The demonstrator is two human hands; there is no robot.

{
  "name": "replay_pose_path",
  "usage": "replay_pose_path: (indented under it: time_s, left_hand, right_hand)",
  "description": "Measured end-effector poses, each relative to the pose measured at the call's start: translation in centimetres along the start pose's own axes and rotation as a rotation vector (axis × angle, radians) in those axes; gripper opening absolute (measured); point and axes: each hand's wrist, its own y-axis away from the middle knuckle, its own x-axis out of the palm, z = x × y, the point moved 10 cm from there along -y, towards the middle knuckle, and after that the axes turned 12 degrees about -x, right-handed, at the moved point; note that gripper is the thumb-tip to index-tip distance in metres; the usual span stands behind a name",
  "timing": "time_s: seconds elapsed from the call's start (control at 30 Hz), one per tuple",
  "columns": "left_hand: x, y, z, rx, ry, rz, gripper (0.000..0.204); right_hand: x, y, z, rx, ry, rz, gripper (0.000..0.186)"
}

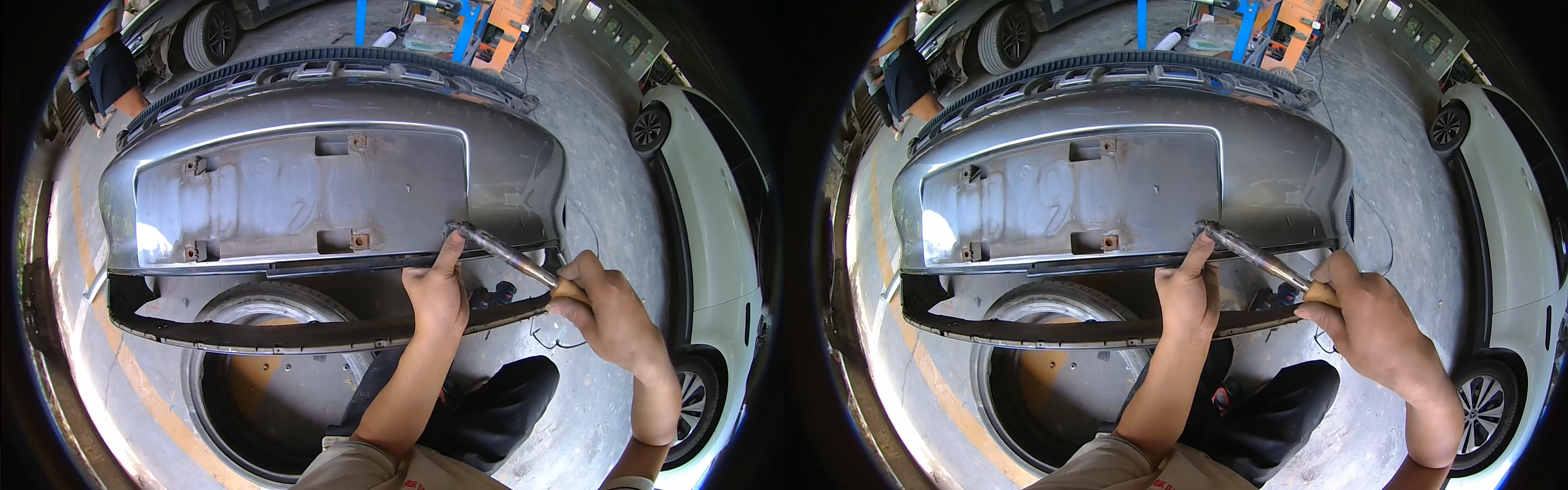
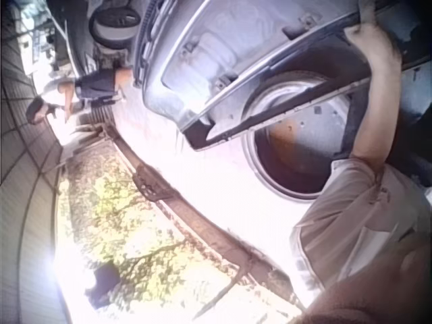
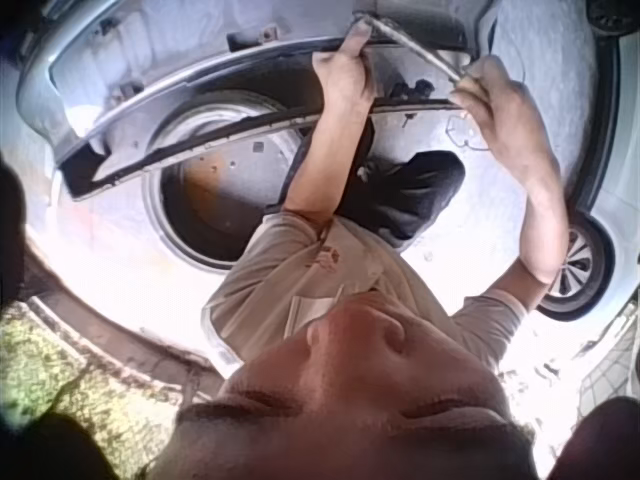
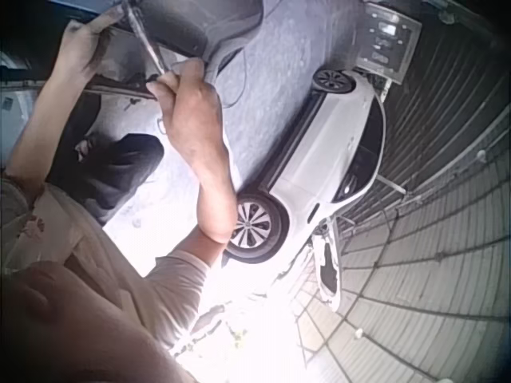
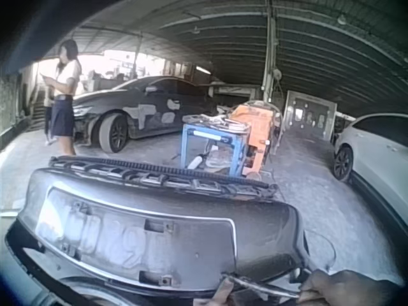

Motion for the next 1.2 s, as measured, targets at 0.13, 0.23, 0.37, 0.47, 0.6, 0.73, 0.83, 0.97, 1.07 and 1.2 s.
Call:
replay_pose_path:
  time_s: [0.13, 0.23, 0.37, 0.47, 0.6, 0.73, 0.83, 0.97, 1.07, 1.2]
  left_hand:
    - [-0.04, 0.05, -0.06, 0.002, 0.006, 0.0, 0.038]
    - [0.02, 0.12, -0.11, 0.005, 0.007, -0.004, 0.039]
    - [0.04, 0.12, -0.1, 0.004, 0.008, -0.002, 0.039]
    - [0.06, 0.13, -0.11, 0.005, 0.01, 0.003, 0.041]
    - [0.03, 0.08, -0.17, 0.001, 0.007, 0.001, 0.042]
    - [-0.2, -0.12, -0.1, 0.0, 0.005, -0.002, 0.042]
    - [-0.09, -0.01, -0.15, -0.008, -0.001, -0.006, 0.042]
    - [-0.05, -0.06, -0.18, -0.002, 0.011, 0.011, 0.042]
    - [0.04, -0.15, -0.14, 0.003, 0.017, 0.028, 0.042]
    - [-0.08, -0.15, -0.17, 0.005, 0.015, 0.027, 0.042]
  right_hand:
    - [-0.01, -0.06, 0.06, 0.001, -0.001, -0.006, 0.03]
    - [0.03, -0.09, 0.05, -0.002, 0.004, -0.007, 0.03]
    - [0.09, -0.09, 0.02, 0.009, 0.009, 0.002, 0.031]
    - [0.08, -0.11, 0.01, 0.012, 0.01, 0.001, 0.031]
    - [0.05, -0.26, 0.14, 0.003, 0.013, -0.003, 0.031]
    - [0.07, -0.39, 0.27, 0.009, 0.011, 0.007, 0.031]
    - [0.08, -0.38, 0.09, 0.036, -0.004, 0.004, 0.03]
    - [0.16, -0.33, -0.11, 0.066, -0.034, -0.012, 0.03]
    - [0.26, -0.27, -0.19, 0.056, -0.043, -0.024, 0.03]
    - [0.51, -0.18, -0.25, 0.058, -0.056, -0.027, 0.03]
